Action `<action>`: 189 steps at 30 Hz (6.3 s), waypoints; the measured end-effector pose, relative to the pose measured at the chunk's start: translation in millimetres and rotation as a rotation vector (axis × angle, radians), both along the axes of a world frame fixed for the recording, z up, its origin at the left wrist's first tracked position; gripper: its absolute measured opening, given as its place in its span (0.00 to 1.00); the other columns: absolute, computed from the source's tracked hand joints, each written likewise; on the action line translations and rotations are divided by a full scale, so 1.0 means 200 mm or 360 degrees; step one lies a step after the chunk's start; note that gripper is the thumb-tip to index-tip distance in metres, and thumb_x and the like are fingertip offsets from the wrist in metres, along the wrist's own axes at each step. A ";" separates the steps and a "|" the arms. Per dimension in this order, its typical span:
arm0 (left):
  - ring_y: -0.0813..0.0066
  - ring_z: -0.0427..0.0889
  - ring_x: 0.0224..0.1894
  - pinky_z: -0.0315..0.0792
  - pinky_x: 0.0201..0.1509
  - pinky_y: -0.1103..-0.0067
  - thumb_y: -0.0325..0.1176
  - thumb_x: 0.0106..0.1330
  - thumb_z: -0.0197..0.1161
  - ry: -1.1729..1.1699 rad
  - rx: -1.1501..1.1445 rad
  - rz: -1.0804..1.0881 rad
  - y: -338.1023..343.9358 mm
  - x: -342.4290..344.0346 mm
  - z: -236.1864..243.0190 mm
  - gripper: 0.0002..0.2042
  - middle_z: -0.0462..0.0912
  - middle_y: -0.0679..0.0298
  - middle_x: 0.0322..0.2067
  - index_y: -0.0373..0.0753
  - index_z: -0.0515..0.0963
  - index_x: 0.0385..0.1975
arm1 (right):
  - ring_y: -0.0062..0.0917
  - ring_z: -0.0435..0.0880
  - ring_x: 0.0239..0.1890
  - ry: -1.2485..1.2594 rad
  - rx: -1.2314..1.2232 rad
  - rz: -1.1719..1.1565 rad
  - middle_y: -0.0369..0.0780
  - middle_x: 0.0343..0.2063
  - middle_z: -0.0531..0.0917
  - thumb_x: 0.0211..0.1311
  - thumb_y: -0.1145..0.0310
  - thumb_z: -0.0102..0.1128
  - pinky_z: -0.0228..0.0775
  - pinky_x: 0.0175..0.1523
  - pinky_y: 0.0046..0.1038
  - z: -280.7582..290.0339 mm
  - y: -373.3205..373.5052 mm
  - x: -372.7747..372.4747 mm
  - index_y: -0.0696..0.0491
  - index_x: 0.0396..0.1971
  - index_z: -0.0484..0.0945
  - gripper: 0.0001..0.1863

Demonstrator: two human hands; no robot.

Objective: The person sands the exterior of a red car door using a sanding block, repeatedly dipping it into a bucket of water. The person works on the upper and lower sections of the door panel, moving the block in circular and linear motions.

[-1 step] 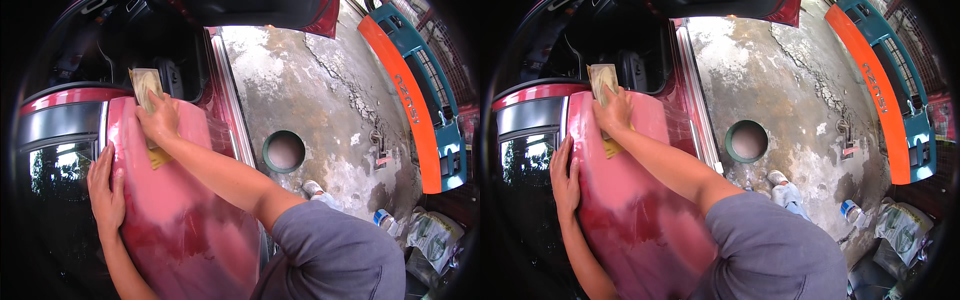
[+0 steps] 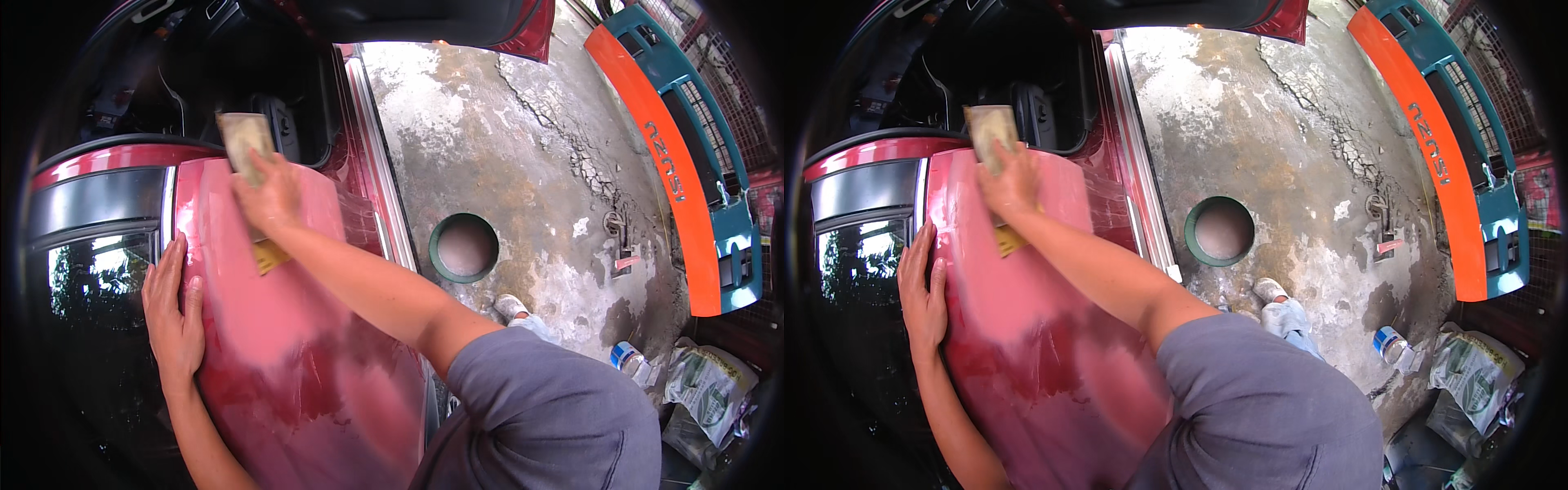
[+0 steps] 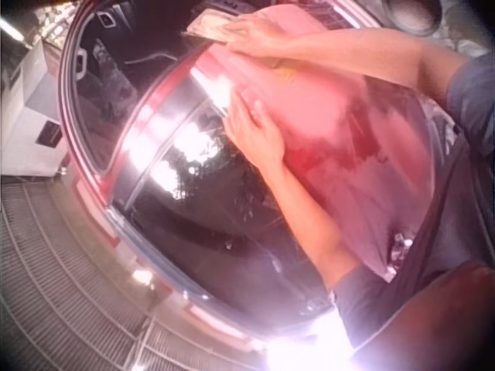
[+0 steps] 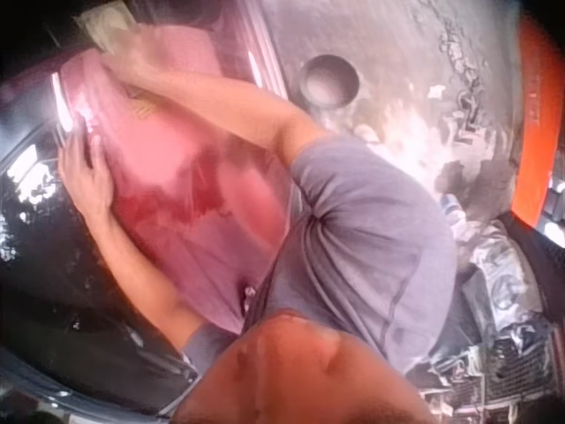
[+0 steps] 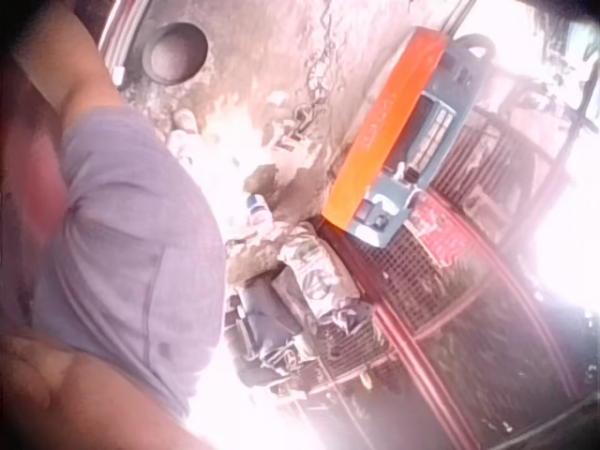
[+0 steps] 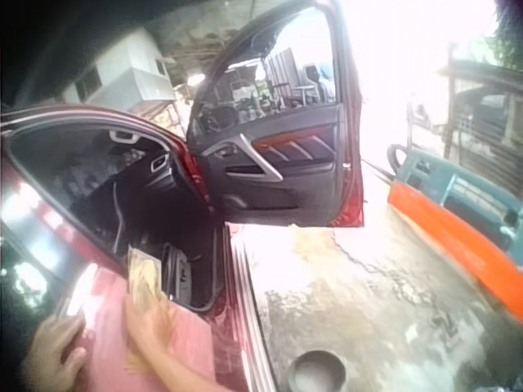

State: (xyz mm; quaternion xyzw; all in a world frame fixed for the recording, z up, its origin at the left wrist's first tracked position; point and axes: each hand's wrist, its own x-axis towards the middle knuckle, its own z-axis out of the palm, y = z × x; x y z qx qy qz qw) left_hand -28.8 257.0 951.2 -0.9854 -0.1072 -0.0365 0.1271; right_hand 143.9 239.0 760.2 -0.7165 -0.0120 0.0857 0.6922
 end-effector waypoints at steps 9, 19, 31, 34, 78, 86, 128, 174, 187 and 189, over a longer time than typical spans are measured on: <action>0.63 0.69 0.77 0.50 0.84 0.61 0.42 0.80 0.55 0.0012 0.0021 -0.0047 0.03 0.04 0.02 0.25 0.75 0.58 0.72 0.41 0.72 0.74 | 0.54 0.68 0.73 0.0408 0.0150 0.0055 0.50 0.69 0.74 0.67 0.52 0.66 0.56 0.77 0.55 -0.20 0.04 0.06 0.39 0.70 0.78 0.31; 0.59 0.66 0.78 0.48 0.85 0.60 0.43 0.82 0.53 0.0074 0.0018 -0.0024 0.04 0.01 0.00 0.25 0.73 0.56 0.73 0.41 0.72 0.73 | 0.54 0.73 0.69 0.0278 0.0164 0.0044 0.56 0.64 0.80 0.69 0.51 0.64 0.62 0.76 0.49 -0.46 -0.10 0.07 0.43 0.68 0.80 0.29; 0.60 0.64 0.79 0.47 0.84 0.60 0.45 0.82 0.51 0.0136 0.0010 0.0027 0.02 0.00 -0.01 0.26 0.73 0.59 0.74 0.39 0.71 0.74 | 0.57 0.67 0.72 -0.0177 0.0141 0.0171 0.56 0.72 0.70 0.68 0.55 0.64 0.61 0.74 0.56 -0.01 -0.14 -0.19 0.45 0.70 0.78 0.30; 0.60 0.65 0.79 0.47 0.84 0.59 0.46 0.83 0.50 0.0142 0.0024 0.0031 0.04 -0.01 -0.01 0.26 0.73 0.59 0.74 0.40 0.72 0.74 | 0.55 0.67 0.73 -0.0006 0.0139 0.0064 0.55 0.66 0.77 0.68 0.54 0.64 0.60 0.75 0.56 -0.30 -0.06 -0.04 0.44 0.70 0.78 0.30; 0.61 0.67 0.78 0.49 0.84 0.57 0.39 0.78 0.57 0.0180 0.0159 -0.0037 -0.02 0.03 0.00 0.26 0.75 0.57 0.72 0.36 0.71 0.73 | 0.55 0.71 0.65 -0.0358 0.0036 0.0145 0.57 0.67 0.71 0.65 0.58 0.69 0.64 0.70 0.52 -0.14 -0.31 -0.53 0.49 0.68 0.78 0.31; 0.61 0.66 0.78 0.48 0.84 0.57 0.38 0.78 0.58 0.0181 0.0136 -0.0052 -0.02 0.04 0.00 0.26 0.75 0.56 0.72 0.37 0.71 0.73 | 0.56 0.70 0.68 -0.0038 0.0061 0.0091 0.57 0.67 0.72 0.66 0.55 0.70 0.63 0.73 0.52 -0.07 -0.14 -0.18 0.49 0.66 0.81 0.30; 0.62 0.66 0.79 0.49 0.84 0.58 0.40 0.79 0.57 0.0164 0.0118 -0.0048 0.00 0.01 -0.01 0.26 0.75 0.56 0.72 0.36 0.71 0.73 | 0.52 0.73 0.65 -0.0477 0.0072 0.0049 0.55 0.63 0.75 0.64 0.55 0.71 0.70 0.67 0.48 0.01 -0.21 -0.47 0.46 0.65 0.82 0.29; 0.58 0.73 0.74 0.53 0.83 0.60 0.53 0.84 0.46 -0.0101 -0.0156 -0.0044 0.00 0.06 0.02 0.29 0.78 0.52 0.69 0.41 0.71 0.74 | 0.51 0.73 0.65 0.0060 0.0082 0.0002 0.54 0.60 0.79 0.67 0.48 0.65 0.64 0.71 0.48 -0.05 -0.03 0.11 0.47 0.68 0.80 0.32; 0.61 0.71 0.75 0.51 0.83 0.62 0.48 0.84 0.48 0.0001 -0.0028 -0.0012 0.01 0.01 -0.01 0.26 0.77 0.54 0.70 0.39 0.73 0.73 | 0.51 0.70 0.70 -0.0137 0.0214 0.0169 0.54 0.70 0.71 0.68 0.54 0.70 0.62 0.76 0.47 -0.17 -0.24 -0.39 0.50 0.68 0.80 0.31; 0.62 0.70 0.75 0.51 0.84 0.63 0.48 0.84 0.47 0.0003 -0.0016 -0.0059 0.00 0.06 0.00 0.26 0.76 0.56 0.71 0.39 0.73 0.72 | 0.52 0.69 0.70 0.0009 0.0288 -0.0021 0.56 0.68 0.73 0.68 0.54 0.68 0.61 0.75 0.47 -0.32 -0.13 0.04 0.48 0.64 0.83 0.27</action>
